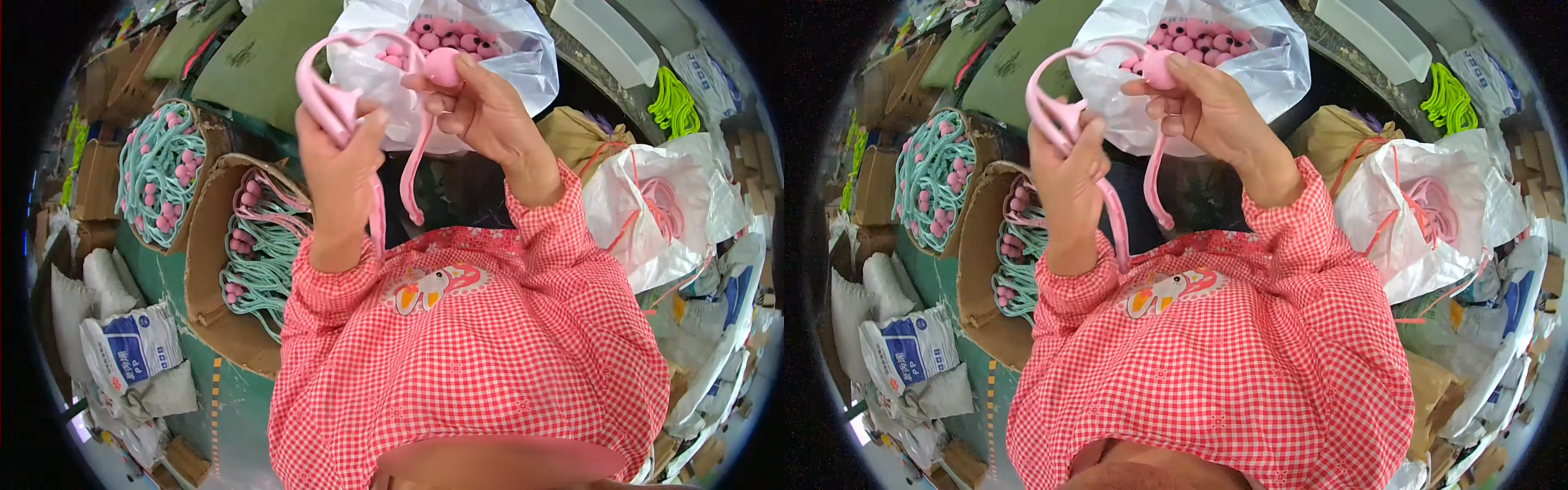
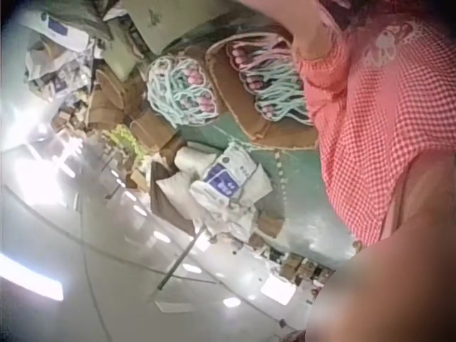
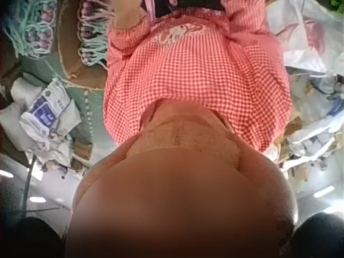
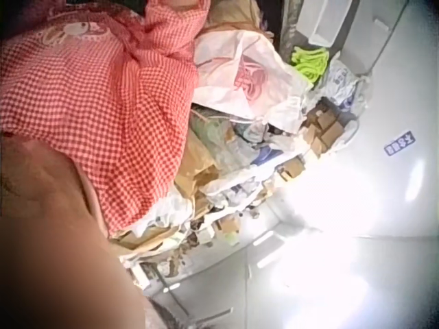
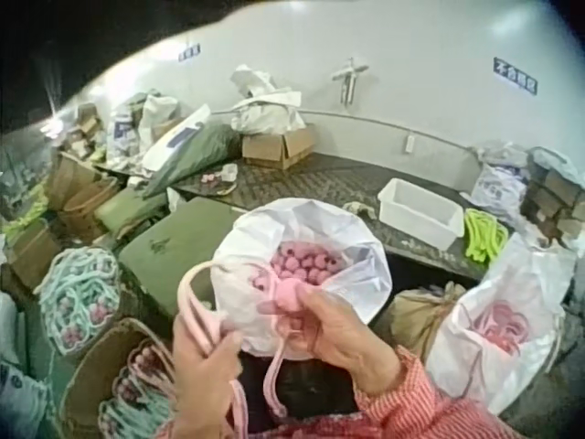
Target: Assemble plastic massagers by attaching rollers to the frames and placing them into a collection box.
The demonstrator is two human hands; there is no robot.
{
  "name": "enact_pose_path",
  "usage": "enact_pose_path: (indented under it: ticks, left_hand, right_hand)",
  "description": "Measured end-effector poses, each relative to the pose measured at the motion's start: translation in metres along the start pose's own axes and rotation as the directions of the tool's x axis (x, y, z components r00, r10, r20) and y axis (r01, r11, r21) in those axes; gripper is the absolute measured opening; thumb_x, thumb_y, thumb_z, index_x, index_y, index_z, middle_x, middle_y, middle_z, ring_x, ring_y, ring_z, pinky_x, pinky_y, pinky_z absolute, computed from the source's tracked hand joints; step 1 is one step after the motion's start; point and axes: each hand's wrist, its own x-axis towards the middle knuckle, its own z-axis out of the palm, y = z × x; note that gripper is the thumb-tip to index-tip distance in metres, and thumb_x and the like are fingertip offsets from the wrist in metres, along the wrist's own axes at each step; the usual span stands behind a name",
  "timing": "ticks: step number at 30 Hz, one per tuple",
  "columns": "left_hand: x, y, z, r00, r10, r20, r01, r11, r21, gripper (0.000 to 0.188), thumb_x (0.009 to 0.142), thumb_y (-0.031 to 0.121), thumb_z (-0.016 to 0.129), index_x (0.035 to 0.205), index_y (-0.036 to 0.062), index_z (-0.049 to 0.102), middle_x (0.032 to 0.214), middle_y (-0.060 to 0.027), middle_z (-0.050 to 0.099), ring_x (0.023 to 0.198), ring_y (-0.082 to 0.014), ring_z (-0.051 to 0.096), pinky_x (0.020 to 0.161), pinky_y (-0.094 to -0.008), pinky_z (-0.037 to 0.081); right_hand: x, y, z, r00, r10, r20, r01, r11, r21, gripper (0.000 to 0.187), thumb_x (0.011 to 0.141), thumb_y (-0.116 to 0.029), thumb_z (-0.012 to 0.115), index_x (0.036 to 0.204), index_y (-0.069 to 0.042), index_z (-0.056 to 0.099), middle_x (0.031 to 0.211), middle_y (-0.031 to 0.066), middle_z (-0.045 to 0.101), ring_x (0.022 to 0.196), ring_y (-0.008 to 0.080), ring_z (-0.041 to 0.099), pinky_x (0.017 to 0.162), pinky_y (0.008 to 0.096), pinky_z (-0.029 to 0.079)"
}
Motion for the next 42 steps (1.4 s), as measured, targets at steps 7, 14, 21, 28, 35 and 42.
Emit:
enact_pose_path:
  ticks: [7, 14, 21, 28, 35, 42]
  left_hand:
    - [-0.01, -0.009, 0.021, 0.99, 0.142, 0.017, -0.143, 0.986, 0.091, 0.049, 0.081, -0.004, 0.07, 0.117, -0.0022, 0.037, 0.098, -0.0147, 0.065, 0.085, -0.0173, 0.067, 0.073, -0.0262, 0.056]
    - [-0.014, -0.015, 0.014, 0.99, 0.138, -0.012, -0.136, 0.985, 0.102, 0.048, 0.082, -0.003, 0.071, 0.117, -0.0027, 0.037, 0.097, -0.0142, 0.064, 0.085, -0.0184, 0.068, 0.071, -0.0272, 0.057]
    - [-0.013, -0.022, 0.008, 0.975, 0.22, 0.033, -0.222, 0.953, 0.207, 0.052, 0.079, 0.002, 0.075, 0.117, -0.0022, 0.039, 0.091, -0.0082, 0.062, 0.078, -0.0121, 0.064, 0.065, -0.0226, 0.053]
    - [-0.022, 0.003, -0.002, 0.965, -0.057, 0.255, 0.015, 0.986, 0.165, 0.033, 0.086, 0.008, 0.069, 0.109, -0.0004, 0.047, 0.079, -0.0044, 0.061, 0.057, -0.0057, 0.051, 0.051, -0.0193, 0.043]
    - [-0.018, -0.005, -0.012, 0.968, -0.003, 0.251, -0.06, 0.968, 0.244, 0.032, 0.102, 0.033, 0.046, 0.104, 0.0017, 0.049, 0.063, 0.0023, 0.044, 0.05, -0.0036, 0.037, 0.044, -0.0201, 0.031]
    - [-0.028, -0.009, -0.008, 0.967, -0.079, 0.244, 0.041, 0.987, 0.157, 0.031, 0.102, 0.034, 0.048, 0.106, 0.003, 0.048, 0.066, 0.0035, 0.042, 0.053, -0.0021, 0.036, 0.045, -0.0195, 0.029]
  right_hand:
    - [-0.022, 0.013, 0.03, 0.994, -0.068, -0.091, 0.049, 0.98, -0.194, 0.037, 0.098, -0.037, 0.053, 0.115, -0.005, 0.055, 0.106, 0.0077, 0.066, 0.082, 0.009, 0.058, 0.057, 0.0199, 0.04]
    - [-0.026, 0.025, 0.037, 0.982, -0.115, -0.153, 0.069, 0.958, -0.28, 0.035, 0.097, -0.035, 0.056, 0.113, -0.004, 0.053, 0.09, 0.0032, 0.062, 0.073, 0.0069, 0.056, 0.052, 0.0185, 0.036]
    - [-0.027, 0.033, 0.04, 0.963, -0.214, -0.166, 0.131, 0.904, -0.406, 0.038, 0.094, -0.03, 0.064, 0.113, -0.001, 0.05, 0.084, 0.0056, 0.063, 0.062, 0.0058, 0.055, 0.049, 0.0169, 0.036]
    - [-0.028, -0.005, 0.029, 0.67, -0.738, -0.078, 0.46, 0.495, -0.738, 0.036, 0.088, -0.013, 0.069, 0.115, 0.001, 0.05, 0.09, 0.0074, 0.064, 0.078, 0.0109, 0.062, 0.067, 0.0244, 0.051]
    - [-0.038, 0.006, 0.03, 0.8, -0.405, 0.442, 0.276, -0.406, -0.871, 0.039, 0.07, -0.013, 0.072, 0.101, 0.0, 0.052, 0.08, 0.0148, 0.061, 0.073, 0.0311, 0.062, 0.063, 0.0406, 0.047]
    - [-0.034, 0.022, 0.023, 0.828, -0.389, 0.405, 0.255, -0.381, -0.889, 0.045, 0.071, -0.02, 0.071, 0.105, -0.002, 0.049, 0.076, 0.0158, 0.06, 0.07, 0.036, 0.061, 0.061, 0.044, 0.046]
